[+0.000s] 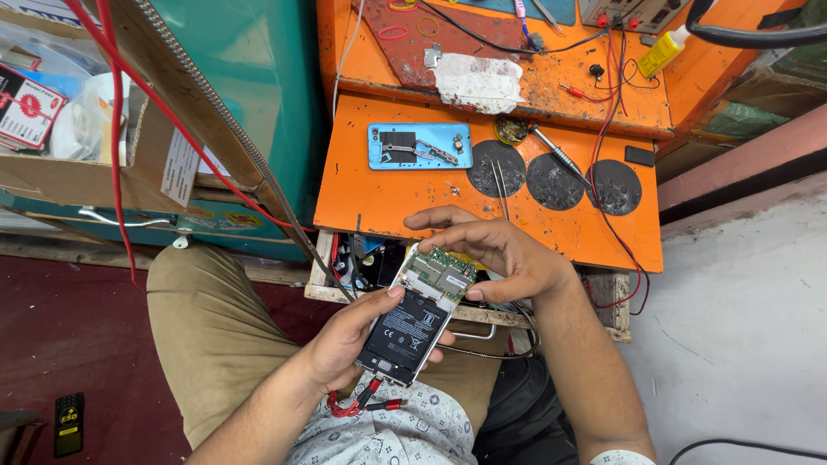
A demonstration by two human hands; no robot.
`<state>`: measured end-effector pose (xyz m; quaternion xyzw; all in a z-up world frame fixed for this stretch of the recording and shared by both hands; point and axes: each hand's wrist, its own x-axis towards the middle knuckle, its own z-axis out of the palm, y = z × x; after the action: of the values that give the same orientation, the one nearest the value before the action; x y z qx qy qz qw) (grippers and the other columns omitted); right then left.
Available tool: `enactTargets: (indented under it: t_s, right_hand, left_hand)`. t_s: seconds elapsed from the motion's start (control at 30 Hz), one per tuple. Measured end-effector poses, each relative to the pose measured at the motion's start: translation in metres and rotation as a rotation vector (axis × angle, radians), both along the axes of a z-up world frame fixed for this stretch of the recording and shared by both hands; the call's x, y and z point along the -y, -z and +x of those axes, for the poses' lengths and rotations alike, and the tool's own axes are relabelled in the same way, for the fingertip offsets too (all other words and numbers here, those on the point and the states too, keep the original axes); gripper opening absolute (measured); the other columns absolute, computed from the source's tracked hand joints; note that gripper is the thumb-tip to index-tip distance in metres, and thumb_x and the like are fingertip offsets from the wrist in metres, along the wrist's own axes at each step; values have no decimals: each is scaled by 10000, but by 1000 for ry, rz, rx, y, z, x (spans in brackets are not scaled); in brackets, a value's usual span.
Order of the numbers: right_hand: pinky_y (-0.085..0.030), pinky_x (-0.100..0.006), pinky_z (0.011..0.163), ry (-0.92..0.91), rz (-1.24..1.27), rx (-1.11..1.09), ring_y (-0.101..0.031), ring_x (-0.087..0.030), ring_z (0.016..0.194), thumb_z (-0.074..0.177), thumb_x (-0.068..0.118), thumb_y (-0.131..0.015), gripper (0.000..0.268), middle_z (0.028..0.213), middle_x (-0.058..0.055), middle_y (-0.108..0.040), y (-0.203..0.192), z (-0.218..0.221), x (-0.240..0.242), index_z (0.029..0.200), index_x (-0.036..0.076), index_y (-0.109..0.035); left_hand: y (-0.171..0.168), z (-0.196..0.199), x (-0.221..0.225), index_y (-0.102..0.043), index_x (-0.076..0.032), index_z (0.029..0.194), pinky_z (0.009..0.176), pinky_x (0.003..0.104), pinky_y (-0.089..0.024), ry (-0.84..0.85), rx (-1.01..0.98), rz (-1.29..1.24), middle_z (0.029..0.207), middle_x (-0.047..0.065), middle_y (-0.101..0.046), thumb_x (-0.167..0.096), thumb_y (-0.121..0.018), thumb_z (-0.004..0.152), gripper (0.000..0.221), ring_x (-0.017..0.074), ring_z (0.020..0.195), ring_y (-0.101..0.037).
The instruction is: The person uses a heat gun on the screen of a mobile phone and then handles the internal circuit board and screen assembly by hand.
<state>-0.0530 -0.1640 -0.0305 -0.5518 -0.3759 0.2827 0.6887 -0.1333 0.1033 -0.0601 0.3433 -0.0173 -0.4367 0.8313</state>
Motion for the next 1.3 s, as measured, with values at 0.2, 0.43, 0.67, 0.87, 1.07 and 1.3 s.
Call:
enactTargets:
  t_s: [0.2,0.43,0.67,0.87,1.07,1.3]
  right_hand:
    - [-316,-461,1331,-32,-10,33,-385,-340,1593,848,92,-792,616,1667,-211,-389,2,1,0,1436,34,-618]
    - [-351,-472,1333,-67,9,-14,-387,-337,1602,865,66,-806,626,1670,-195,-399,6,0,0,1455,54,-596]
    - [-332,-456,1316,87,-79,64,-391,-306,1573,811,148,-873,813,1633,-179,-425,-7,-12,-10,1531,87,-501]
    - [-504,-346,1088,418,-185,198,-560,-205,1315,822,131,-860,649,1433,-125,-542,-12,-29,-9,1415,65,-605]
    - [-534,-237,764,790,-355,386,-629,-95,857,812,36,-862,324,993,-42,-691,-17,-56,-21,1124,45,-776]
    - [-552,-224,737,882,-422,403,-662,-89,808,782,29,-865,352,981,-41,-704,-28,-69,-34,1124,49,-785]
  left_hand:
    - [0,0,0,-541,76,1367,864,396,-635,-16,-24,-35,1148,307,-727,-378,-442,1058,558,315,981,-769]
    - [1,1,2,-522,53,1403,850,380,-639,-8,18,-26,1144,292,-728,-304,-479,1054,500,301,974,-765]
    - [3,1,3,-524,57,1383,816,380,-645,-60,80,14,1135,280,-737,-235,-501,1053,441,302,971,-768]
    - [1,0,4,-531,26,1386,806,376,-635,-85,68,36,1127,265,-742,-237,-522,1035,438,292,948,-766]
    - [-2,-1,12,-566,32,1346,857,367,-640,-157,104,109,1115,230,-752,-236,-534,1025,419,258,972,-769]
    - [2,-2,14,-589,29,1330,821,350,-630,-170,179,169,1083,203,-762,-281,-533,1043,426,241,941,-767]
